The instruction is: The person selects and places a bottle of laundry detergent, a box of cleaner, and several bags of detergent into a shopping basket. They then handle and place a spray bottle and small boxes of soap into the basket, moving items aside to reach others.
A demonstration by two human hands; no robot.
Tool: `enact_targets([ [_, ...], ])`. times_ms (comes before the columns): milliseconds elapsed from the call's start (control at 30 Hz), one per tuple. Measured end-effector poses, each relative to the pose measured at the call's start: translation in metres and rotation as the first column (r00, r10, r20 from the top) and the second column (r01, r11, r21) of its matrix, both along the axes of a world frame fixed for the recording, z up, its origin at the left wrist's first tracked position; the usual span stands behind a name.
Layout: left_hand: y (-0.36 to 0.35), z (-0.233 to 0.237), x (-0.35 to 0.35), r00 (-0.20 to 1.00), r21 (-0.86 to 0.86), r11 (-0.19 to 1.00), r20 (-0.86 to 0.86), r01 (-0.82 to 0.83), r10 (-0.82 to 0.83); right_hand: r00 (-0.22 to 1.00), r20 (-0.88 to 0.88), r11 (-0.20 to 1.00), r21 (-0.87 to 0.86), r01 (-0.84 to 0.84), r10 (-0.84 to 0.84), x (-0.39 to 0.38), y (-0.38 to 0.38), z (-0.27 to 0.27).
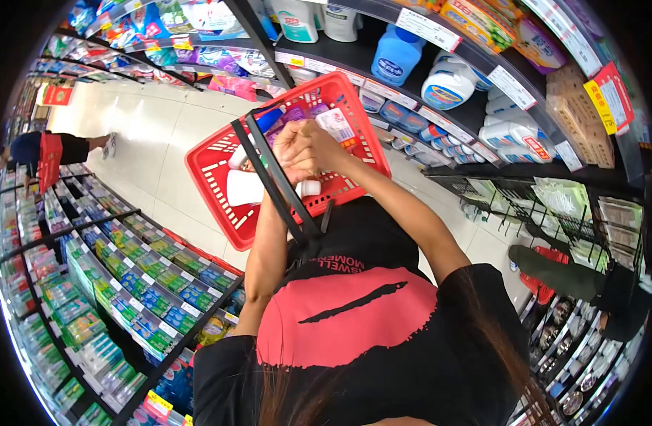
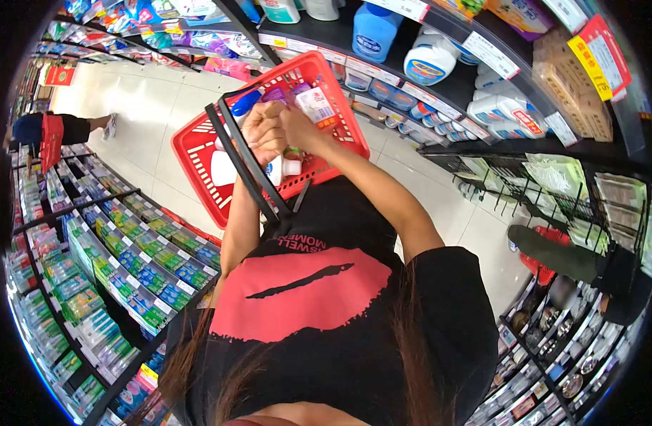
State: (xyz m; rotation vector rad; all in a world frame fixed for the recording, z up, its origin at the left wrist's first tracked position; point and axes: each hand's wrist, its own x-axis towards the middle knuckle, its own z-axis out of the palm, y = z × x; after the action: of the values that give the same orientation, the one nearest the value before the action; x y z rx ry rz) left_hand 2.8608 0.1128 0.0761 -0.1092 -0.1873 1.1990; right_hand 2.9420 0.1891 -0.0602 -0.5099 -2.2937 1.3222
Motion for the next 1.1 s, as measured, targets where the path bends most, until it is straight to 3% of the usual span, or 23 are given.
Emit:
enact_targets([
  [133,-0.002,0.004,0.005,1.000,-0.029,0.999,0.000,-0.023,0.023,0.976,0.212,0.975,-0.221,0.010,0.038,-0.022,-0.027,-0.003],
  [233,0.001,-0.003,0.007,0.999,0.057,0.998,0.035,-0.013,0.012,0.970,0.241,0.960,-0.276,0.045,0.023,-0.025,-0.039,0.002],
  [400,0.000,-0.005,0.003,0.999,0.130,0.991,0.042,0.014,-0.020,0.974,0.226,0.942,-0.320,0.099,-0.026,-0.007,-0.051,0.026],
  [667,-0.007,-0.003,0.000,0.999,0.078,0.996,0.033,-0.036,0.034,0.982,0.181,0.897,-0.424,0.125,-0.052,0.021,-0.060,0.041],
  [967,-0.011,-0.002,0.001,0.996,0.065,0.995,0.034,-0.081,0.079,0.995,0.083,0.802,-0.588,0.100,-0.063,-0.038,-0.065,0.032],
  [1100,-0.013,0.004,-0.001,0.995,0.062,0.994,0.042,-0.088,0.086,0.980,0.103,0.773,-0.603,0.198,-0.170,-0.018,-0.044,0.078],
])
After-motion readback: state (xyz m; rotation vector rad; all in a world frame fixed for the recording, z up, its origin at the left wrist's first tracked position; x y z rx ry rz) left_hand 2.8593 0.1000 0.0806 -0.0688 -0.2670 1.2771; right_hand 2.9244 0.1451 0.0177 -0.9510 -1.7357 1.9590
